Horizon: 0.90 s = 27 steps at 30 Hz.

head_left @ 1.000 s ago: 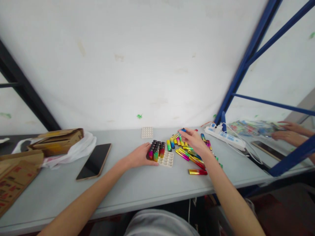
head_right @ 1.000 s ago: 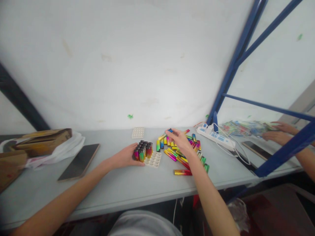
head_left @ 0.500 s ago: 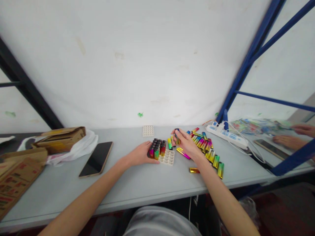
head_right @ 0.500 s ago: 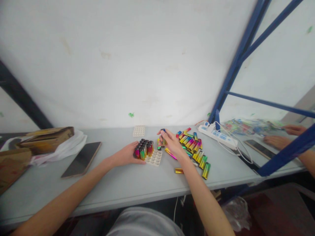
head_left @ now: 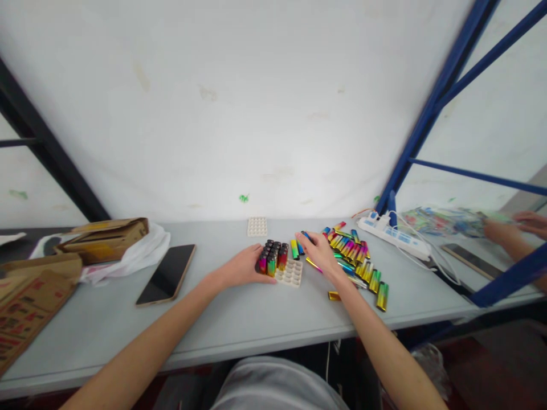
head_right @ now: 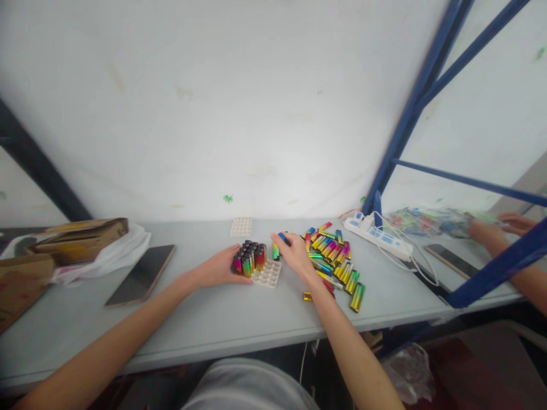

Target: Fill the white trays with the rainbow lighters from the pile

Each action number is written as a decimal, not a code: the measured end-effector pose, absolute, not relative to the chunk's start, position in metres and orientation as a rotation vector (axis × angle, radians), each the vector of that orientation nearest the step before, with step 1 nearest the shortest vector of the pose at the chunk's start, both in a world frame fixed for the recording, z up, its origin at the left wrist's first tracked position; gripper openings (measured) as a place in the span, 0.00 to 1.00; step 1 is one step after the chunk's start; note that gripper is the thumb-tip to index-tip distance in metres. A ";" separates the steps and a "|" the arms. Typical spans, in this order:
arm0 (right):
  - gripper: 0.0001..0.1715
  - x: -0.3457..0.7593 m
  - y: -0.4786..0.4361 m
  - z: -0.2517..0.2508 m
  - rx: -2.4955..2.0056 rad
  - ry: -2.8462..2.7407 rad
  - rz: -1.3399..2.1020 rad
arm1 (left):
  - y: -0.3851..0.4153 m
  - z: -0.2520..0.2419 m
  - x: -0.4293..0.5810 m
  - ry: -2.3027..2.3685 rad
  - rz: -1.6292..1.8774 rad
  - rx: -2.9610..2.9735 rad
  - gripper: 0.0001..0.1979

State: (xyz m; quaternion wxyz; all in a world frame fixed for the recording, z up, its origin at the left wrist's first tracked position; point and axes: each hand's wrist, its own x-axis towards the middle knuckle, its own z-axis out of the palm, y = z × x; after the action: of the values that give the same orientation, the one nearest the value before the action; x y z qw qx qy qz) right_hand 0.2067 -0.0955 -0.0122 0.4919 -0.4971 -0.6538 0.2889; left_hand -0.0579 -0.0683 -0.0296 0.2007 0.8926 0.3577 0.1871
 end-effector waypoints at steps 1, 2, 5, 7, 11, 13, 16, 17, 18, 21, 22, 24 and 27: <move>0.29 0.206 -0.096 -0.011 -1.235 -1.592 0.656 | -0.069 -0.029 -0.058 0.994 0.520 2.495 0.36; 0.27 0.205 -0.097 -0.011 -1.257 -1.597 0.615 | -0.069 -0.028 -0.058 0.990 0.519 2.494 0.36; 0.22 0.203 -0.099 -0.009 -1.279 -1.636 0.539 | -0.071 -0.026 -0.057 0.992 0.520 2.493 0.36; 0.20 0.202 -0.100 -0.009 -1.274 -1.669 0.501 | -0.071 -0.026 -0.057 0.990 0.522 2.491 0.36; 0.23 0.200 -0.100 -0.011 -1.276 -1.686 0.471 | -0.072 -0.025 -0.056 0.997 0.538 2.481 0.36; 0.26 0.200 -0.100 -0.011 -1.277 -1.667 0.473 | -0.072 -0.025 -0.056 0.995 0.539 2.489 0.36; 0.29 0.200 -0.100 -0.012 -1.270 -1.651 0.475 | -0.072 -0.025 -0.056 1.005 0.524 2.488 0.37; 0.29 0.200 -0.100 -0.011 -1.266 -1.654 0.471 | -0.072 -0.025 -0.056 1.009 0.517 2.485 0.37; 0.29 0.200 -0.101 -0.011 -1.263 -1.659 0.465 | -0.072 -0.025 -0.056 1.008 0.513 2.482 0.38; 0.27 0.200 -0.102 -0.010 -1.256 -1.680 0.451 | -0.071 -0.025 -0.056 0.993 0.520 2.485 0.38; 0.26 0.200 -0.102 -0.010 -1.257 -1.684 0.445 | -0.071 -0.025 -0.056 0.992 0.526 2.485 0.38; 0.24 0.201 -0.102 -0.011 -1.263 -1.692 0.426 | -0.070 -0.026 -0.056 0.995 0.536 2.483 0.38; 0.21 0.202 -0.101 -0.012 -1.279 -1.719 0.397 | -0.070 -0.027 -0.057 0.981 0.546 2.487 0.37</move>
State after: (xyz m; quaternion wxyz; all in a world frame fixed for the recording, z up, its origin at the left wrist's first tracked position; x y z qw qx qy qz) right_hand 0.2025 -0.1011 -0.0120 0.4630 -0.5202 -0.6992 0.1617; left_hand -0.0569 -0.0701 -0.0275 0.2049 0.8921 0.3519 0.1960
